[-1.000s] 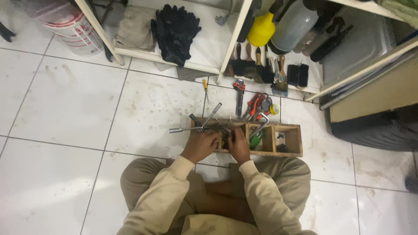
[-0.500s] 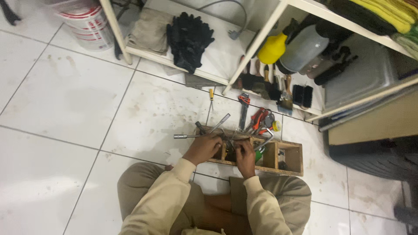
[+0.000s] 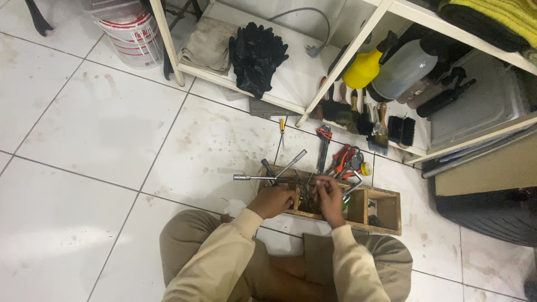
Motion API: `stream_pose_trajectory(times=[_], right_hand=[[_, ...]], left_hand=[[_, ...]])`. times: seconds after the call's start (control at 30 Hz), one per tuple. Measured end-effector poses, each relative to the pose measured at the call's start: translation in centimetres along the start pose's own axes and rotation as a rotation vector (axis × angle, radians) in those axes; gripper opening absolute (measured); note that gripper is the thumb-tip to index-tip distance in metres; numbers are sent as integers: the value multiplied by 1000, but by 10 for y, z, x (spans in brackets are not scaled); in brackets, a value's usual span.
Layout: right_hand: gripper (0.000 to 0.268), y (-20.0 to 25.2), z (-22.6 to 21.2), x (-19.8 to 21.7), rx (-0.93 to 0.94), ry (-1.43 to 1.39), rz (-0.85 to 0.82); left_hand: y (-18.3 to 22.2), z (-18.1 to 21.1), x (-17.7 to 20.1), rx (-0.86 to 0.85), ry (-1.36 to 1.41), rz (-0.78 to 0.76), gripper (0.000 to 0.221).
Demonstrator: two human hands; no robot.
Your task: The person sits on the floor and organizes various tools into a wooden compartmentalized box. They place screwdrivers, wrenches, pliers, and a tape measure into the box, then move a plastic container and a metal case onto a nearby shelf.
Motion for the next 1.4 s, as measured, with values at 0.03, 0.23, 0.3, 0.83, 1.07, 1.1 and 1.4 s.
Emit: stream_pose_trajectory(times=[0.03,0.23,0.3,0.83,1.07,1.1,1.4], right_hand=[[15,-10,-20,0,2,3,-1],[18,-104,-56,-10,173,339,-18],[9,-135,-63,-25,187,349,-102],[50,-236,71,-107,19,1177,-863],[38,-246,103,-113,208,1252,-681],[32,-247,104,-115,212,1240,-613],[24,-225,65,-111,48,1426,-417]], left_hand=[[-1,-2,-2,-2,2,3,17],[-6,-15,-12,-12,-10,23,17],[-8,-22,-18,-6,-102,12,17],[-4,-4,6,6,6,10,15],[2,5,23,21,65,-15,17],[4,5,24,26,70,-20,17],[-1,-2,15,-22,38,46,14]])
Point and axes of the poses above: each hand's wrist, its own y-axis away from the middle knuckle, its own x-axis out of the back of the hand, z = x × y, the point moved 2 cm from there along -y, towards the middle knuckle, and after that the axes turned 6 degrees about y, right-handed, at the moved point
